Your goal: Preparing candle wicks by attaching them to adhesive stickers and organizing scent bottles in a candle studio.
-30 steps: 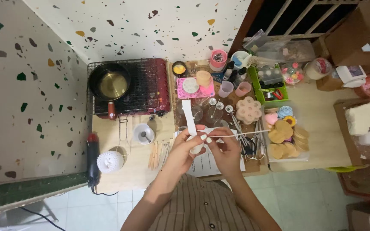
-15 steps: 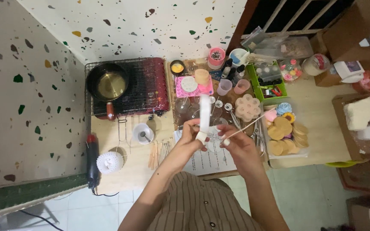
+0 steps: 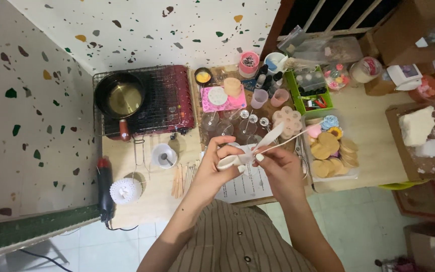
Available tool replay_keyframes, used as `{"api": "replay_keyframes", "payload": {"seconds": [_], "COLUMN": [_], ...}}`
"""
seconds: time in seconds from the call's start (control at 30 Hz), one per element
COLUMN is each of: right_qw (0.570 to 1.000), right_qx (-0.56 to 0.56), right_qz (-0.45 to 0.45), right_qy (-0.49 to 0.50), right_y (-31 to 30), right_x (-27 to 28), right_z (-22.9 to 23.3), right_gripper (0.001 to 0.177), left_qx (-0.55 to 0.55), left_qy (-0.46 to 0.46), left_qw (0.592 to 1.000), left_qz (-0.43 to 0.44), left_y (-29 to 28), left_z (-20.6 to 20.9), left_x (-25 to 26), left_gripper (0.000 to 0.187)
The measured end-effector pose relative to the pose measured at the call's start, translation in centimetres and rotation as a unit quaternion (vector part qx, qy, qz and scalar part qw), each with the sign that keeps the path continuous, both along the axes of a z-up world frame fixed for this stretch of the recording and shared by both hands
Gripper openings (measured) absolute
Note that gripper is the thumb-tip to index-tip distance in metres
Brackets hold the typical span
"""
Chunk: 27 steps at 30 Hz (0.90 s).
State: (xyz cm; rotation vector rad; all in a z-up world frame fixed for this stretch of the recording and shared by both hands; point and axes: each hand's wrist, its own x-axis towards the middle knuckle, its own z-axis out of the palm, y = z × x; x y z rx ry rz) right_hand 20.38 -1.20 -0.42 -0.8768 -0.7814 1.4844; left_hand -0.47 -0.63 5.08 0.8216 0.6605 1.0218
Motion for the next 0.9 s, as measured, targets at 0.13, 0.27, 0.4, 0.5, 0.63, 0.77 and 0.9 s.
{"api": "replay_keyframes", "payload": {"seconds": [0.13, 0.27, 0.4, 0.5, 0.63, 0.77, 0.9], "right_qw": [0.998, 0.995, 0.992, 0.981, 0.967, 0.927, 0.883], "right_qx": [-0.005, 0.023, 0.031, 0.055, 0.124, 0.176, 0.198], "right_qz": [-0.051, -0.075, -0.088, -0.1, -0.13, -0.183, -0.23], "right_qy": [-0.042, -0.063, -0.083, -0.158, -0.183, -0.277, -0.358], "right_y": [-0.1, -0.3, -0.5, -0.8, -0.9, -1.1, -1.4], "right_x": [-0.7, -1.1, -1.6, -1.8, -3.1, -4.0, -4.7], "right_z": [-0.2, -0.7, 0.9, 1.2, 2.5, 3.5, 2.9], "right_gripper": [0.016, 0.013, 0.013, 0.013, 0.012, 0.015, 0.019], "left_qx": [-0.005, 0.0, -0.017, -0.013, -0.013, -0.01, -0.001], "left_qy": [0.034, 0.017, 0.016, 0.018, 0.026, 0.019, 0.003], "left_qw": [0.999, 0.999, 0.999, 0.999, 0.998, 0.998, 0.998], "left_qz": [0.029, 0.032, 0.038, 0.047, 0.05, 0.054, 0.063], "left_y": [-0.2, -0.6, -0.6, -0.7, -0.8, -1.1, -1.5], "left_z": [1.0, 1.0, 1.3, 1.2, 1.4, 1.7, 1.4], "left_x": [0.2, 0.1, 0.3, 0.4, 0.4, 0.6, 1.0], "left_gripper": [0.068, 0.072, 0.072, 0.073, 0.073, 0.074, 0.074]}}
